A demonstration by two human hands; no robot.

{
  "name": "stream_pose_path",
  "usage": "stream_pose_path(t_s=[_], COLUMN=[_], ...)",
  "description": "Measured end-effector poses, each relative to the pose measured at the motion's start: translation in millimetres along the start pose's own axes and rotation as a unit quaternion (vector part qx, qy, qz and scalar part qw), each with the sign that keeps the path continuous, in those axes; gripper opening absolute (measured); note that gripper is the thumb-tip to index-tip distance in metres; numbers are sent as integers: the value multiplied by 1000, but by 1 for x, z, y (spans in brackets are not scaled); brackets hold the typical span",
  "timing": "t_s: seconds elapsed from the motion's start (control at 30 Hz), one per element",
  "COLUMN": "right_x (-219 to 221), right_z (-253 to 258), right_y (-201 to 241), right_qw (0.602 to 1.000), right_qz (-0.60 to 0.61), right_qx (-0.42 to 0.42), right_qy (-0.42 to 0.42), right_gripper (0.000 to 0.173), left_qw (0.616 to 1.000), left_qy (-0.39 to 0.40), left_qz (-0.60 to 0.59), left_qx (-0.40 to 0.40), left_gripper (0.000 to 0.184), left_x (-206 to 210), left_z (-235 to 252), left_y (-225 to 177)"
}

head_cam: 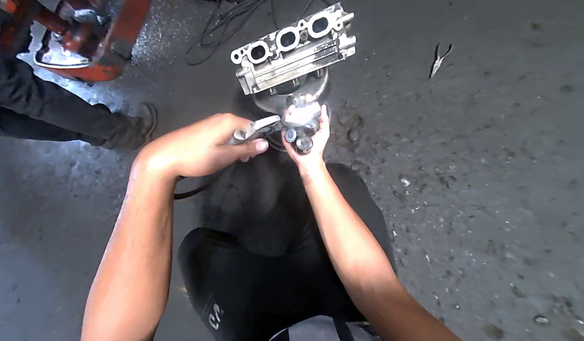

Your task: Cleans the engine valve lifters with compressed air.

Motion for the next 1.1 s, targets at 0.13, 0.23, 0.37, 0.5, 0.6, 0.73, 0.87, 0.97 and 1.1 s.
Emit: stream_pose_path(t_s=[0.13,0.23,0.37,0.5,0.6,0.73,0.87,0.97,1.1], right_x=[-1,1,2,16,33,59,77,81,81], right_z=[-1,-2,-3,-8,-16,-33,-53,-58,-60], right_y=[-3,-2,0,18,46,82,102,107,102], right_qw=[1000,1000,1000,1000,997,992,989,988,986], right_qz=[17,8,-5,2,-21,-76,-74,-87,-105], right_qx=[18,16,14,3,5,-17,-46,-56,-76], right_qy=[0,-5,2,28,70,100,117,118,106], right_gripper=[49,48,49,54,60,77,88,92,93], left_qw=[998,1000,999,997,985,965,961,956,978], left_qy=[-35,2,6,30,118,199,230,268,189], left_qz=[30,1,20,26,48,111,113,101,80], left_qx=[-48,-15,-41,-69,-119,-129,-106,-62,-39], left_gripper=[29,26,27,25,27,39,37,35,37], left_x=[-10,-5,-7,1,60,174,259,298,297], left_z=[-4,-8,-14,-27,-25,-5,26,55,100], left_y=[8,-2,3,28,67,130,152,126,116])
Point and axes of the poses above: each hand's wrist, its own z-axis towards the middle knuckle, its own x-axis out of the palm, y = z × x, the point moved 7 cm from there along z, towards the middle knuckle, and after that the axes turned 7 degrees about x, right-handed, at the moved point
